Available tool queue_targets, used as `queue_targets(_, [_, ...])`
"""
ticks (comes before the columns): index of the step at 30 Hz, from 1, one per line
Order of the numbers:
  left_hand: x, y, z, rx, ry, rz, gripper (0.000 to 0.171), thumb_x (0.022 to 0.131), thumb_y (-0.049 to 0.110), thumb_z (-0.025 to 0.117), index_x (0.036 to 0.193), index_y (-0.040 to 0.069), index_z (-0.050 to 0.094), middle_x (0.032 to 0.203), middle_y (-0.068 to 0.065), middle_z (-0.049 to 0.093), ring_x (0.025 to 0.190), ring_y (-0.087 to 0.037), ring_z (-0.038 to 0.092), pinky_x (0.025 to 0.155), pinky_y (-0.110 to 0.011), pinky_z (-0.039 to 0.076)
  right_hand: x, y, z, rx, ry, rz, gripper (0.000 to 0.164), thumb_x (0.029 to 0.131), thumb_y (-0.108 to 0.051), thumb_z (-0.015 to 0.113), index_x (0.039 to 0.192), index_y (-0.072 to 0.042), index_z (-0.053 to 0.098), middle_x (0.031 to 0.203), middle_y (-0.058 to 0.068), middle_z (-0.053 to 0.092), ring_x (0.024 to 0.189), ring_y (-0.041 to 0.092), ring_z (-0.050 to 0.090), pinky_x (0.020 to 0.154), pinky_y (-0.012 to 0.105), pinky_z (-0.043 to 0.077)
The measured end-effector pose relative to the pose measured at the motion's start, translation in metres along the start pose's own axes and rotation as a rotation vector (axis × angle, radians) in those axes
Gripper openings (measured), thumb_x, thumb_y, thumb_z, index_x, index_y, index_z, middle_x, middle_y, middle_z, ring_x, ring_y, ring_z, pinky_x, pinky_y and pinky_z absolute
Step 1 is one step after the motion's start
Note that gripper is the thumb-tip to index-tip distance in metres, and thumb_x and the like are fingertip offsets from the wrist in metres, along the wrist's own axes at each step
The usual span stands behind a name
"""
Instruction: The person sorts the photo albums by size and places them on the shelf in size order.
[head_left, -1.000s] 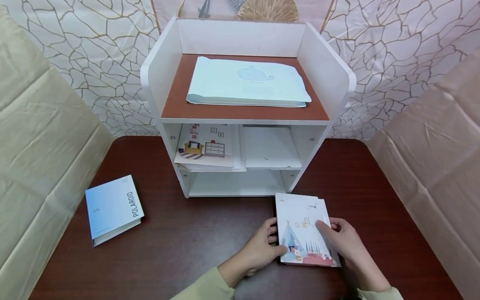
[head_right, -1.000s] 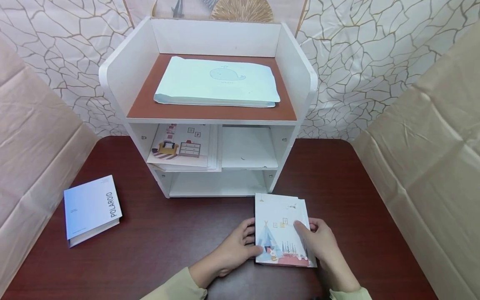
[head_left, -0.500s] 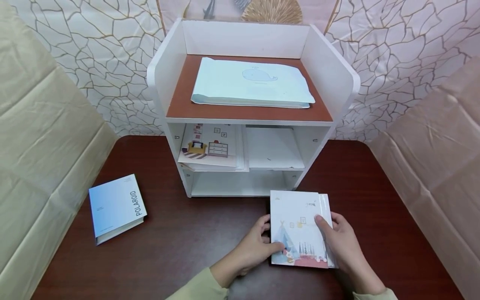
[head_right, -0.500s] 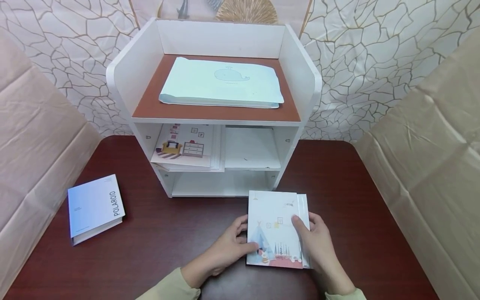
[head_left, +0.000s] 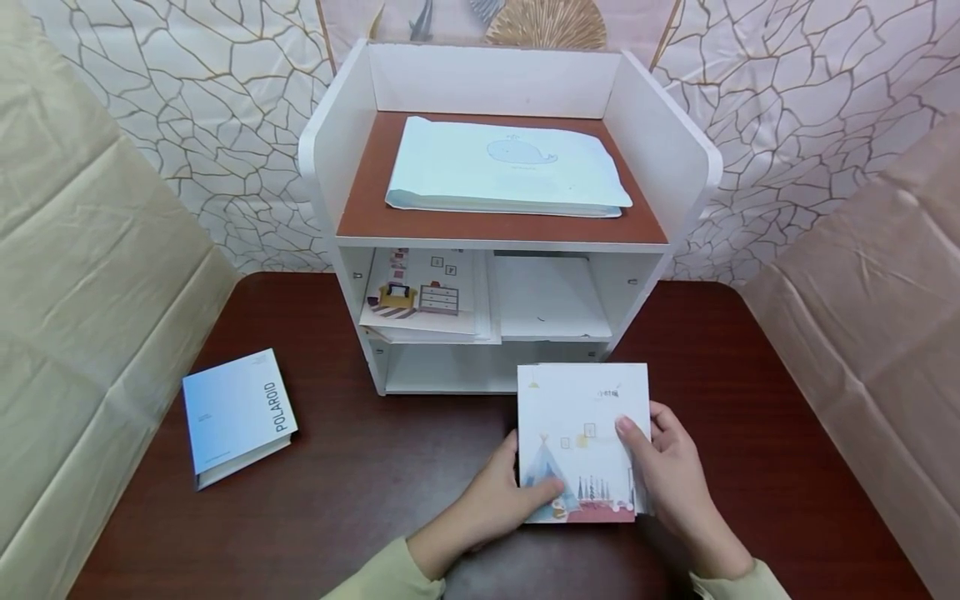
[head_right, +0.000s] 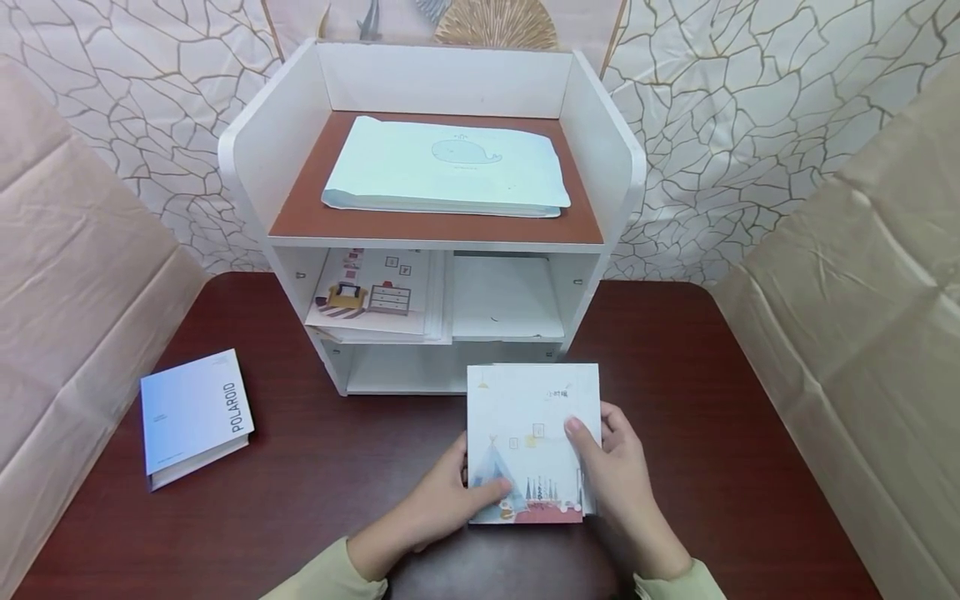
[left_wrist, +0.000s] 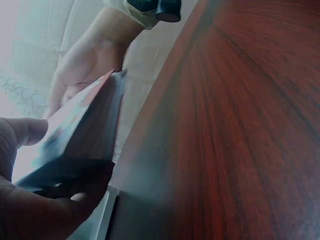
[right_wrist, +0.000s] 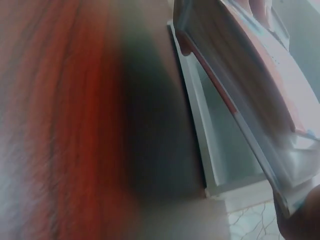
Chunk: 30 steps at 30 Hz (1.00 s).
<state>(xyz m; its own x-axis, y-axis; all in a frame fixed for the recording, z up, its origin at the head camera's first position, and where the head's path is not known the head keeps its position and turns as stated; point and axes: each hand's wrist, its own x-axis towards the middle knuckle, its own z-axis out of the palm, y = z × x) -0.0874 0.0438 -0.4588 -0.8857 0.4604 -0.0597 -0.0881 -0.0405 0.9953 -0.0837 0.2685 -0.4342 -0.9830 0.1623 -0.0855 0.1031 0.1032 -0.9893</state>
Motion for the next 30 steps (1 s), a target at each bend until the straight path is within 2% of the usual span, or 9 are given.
queue_targets(4, [0.001, 0.000, 0.000, -0.025, 0.028, 0.108, 0.053, 0.087, 0.012, 0.071, 0.132, 0.017, 0.044, 0.101, -0.001, 0.068, 0.086, -0.014, 0.068, 0.074, -0.031, 0.056, 0.003, -0.007, 0.008, 0.037, -0.021, -0.091, 0.040, 0.096, -0.020, 0.062, 0.129, -0.006, 0.043, 0.103, 0.008, 0.069, 0.077, 0.024, 0.069, 0.061, 0.040, 0.057])
queue_targets(7, [0.002, 0.000, 0.001, -0.044, 0.079, 0.166, 0.054, 0.087, 0.011, 0.072, 0.133, 0.018, 0.043, 0.102, -0.003, 0.068, 0.084, -0.016, 0.069, 0.071, -0.033, 0.057, 0.006, -0.012, 0.015, 0.058, -0.041, -0.144, 0.038, 0.097, -0.016, 0.061, 0.129, -0.004, 0.044, 0.104, 0.006, 0.069, 0.076, 0.023, 0.069, 0.061, 0.039, 0.057])
queue_targets(9, [0.002, 0.001, 0.000, -0.044, 0.127, 0.190, 0.052, 0.087, 0.012, 0.072, 0.131, 0.018, 0.045, 0.102, -0.003, 0.067, 0.084, -0.016, 0.069, 0.070, -0.034, 0.057, 0.007, -0.014, 0.019, 0.070, -0.069, -0.175, 0.038, 0.097, -0.014, 0.060, 0.130, -0.004, 0.043, 0.106, 0.007, 0.069, 0.077, 0.024, 0.069, 0.062, 0.039, 0.057])
queue_targets(13, [0.000, 0.011, -0.003, -0.042, 0.200, 0.238, 0.043, 0.087, 0.009, 0.072, 0.124, 0.010, 0.050, 0.098, -0.006, 0.068, 0.080, -0.017, 0.069, 0.066, -0.035, 0.057, 0.011, -0.018, 0.023, 0.086, -0.149, -0.211, 0.041, 0.098, -0.012, 0.058, 0.134, -0.006, 0.040, 0.111, 0.012, 0.066, 0.079, 0.026, 0.069, 0.063, 0.042, 0.057])
queue_targets(18, [-0.006, 0.034, -0.009, -0.018, 0.218, 0.266, 0.035, 0.087, 0.004, 0.070, 0.118, 0.004, 0.055, 0.092, -0.008, 0.068, 0.074, -0.016, 0.068, 0.062, -0.034, 0.057, 0.012, -0.019, 0.024, 0.106, -0.231, -0.216, 0.047, 0.098, -0.011, 0.057, 0.139, -0.010, 0.036, 0.117, 0.014, 0.062, 0.084, 0.028, 0.069, 0.066, 0.045, 0.057])
queue_targets(21, [-0.006, 0.041, -0.013, -0.007, 0.218, 0.270, 0.034, 0.088, 0.005, 0.070, 0.119, 0.003, 0.055, 0.092, -0.009, 0.068, 0.074, -0.016, 0.068, 0.062, -0.033, 0.057, 0.011, -0.017, 0.023, 0.091, -0.257, -0.206, 0.047, 0.098, -0.009, 0.056, 0.140, -0.009, 0.035, 0.116, 0.012, 0.064, 0.085, 0.027, 0.069, 0.067, 0.044, 0.057])
queue_targets(25, [-0.004, 0.051, -0.018, 0.009, 0.227, 0.280, 0.033, 0.089, 0.006, 0.069, 0.118, 0.002, 0.055, 0.093, -0.010, 0.068, 0.075, -0.017, 0.068, 0.062, -0.033, 0.057, 0.010, -0.013, 0.024, 0.053, -0.277, -0.186, 0.044, 0.098, -0.007, 0.057, 0.137, -0.003, 0.037, 0.113, 0.008, 0.067, 0.089, 0.025, 0.069, 0.071, 0.038, 0.057])
queue_targets(30, [-0.001, 0.064, -0.025, 0.035, 0.237, 0.261, 0.030, 0.089, 0.005, 0.069, 0.116, 0.001, 0.056, 0.093, -0.011, 0.068, 0.077, -0.017, 0.069, 0.064, -0.033, 0.057, 0.008, -0.010, 0.026, 0.014, -0.292, -0.176, 0.044, 0.097, -0.008, 0.059, 0.135, 0.000, 0.040, 0.114, 0.009, 0.068, 0.094, 0.022, 0.068, 0.078, 0.032, 0.056])
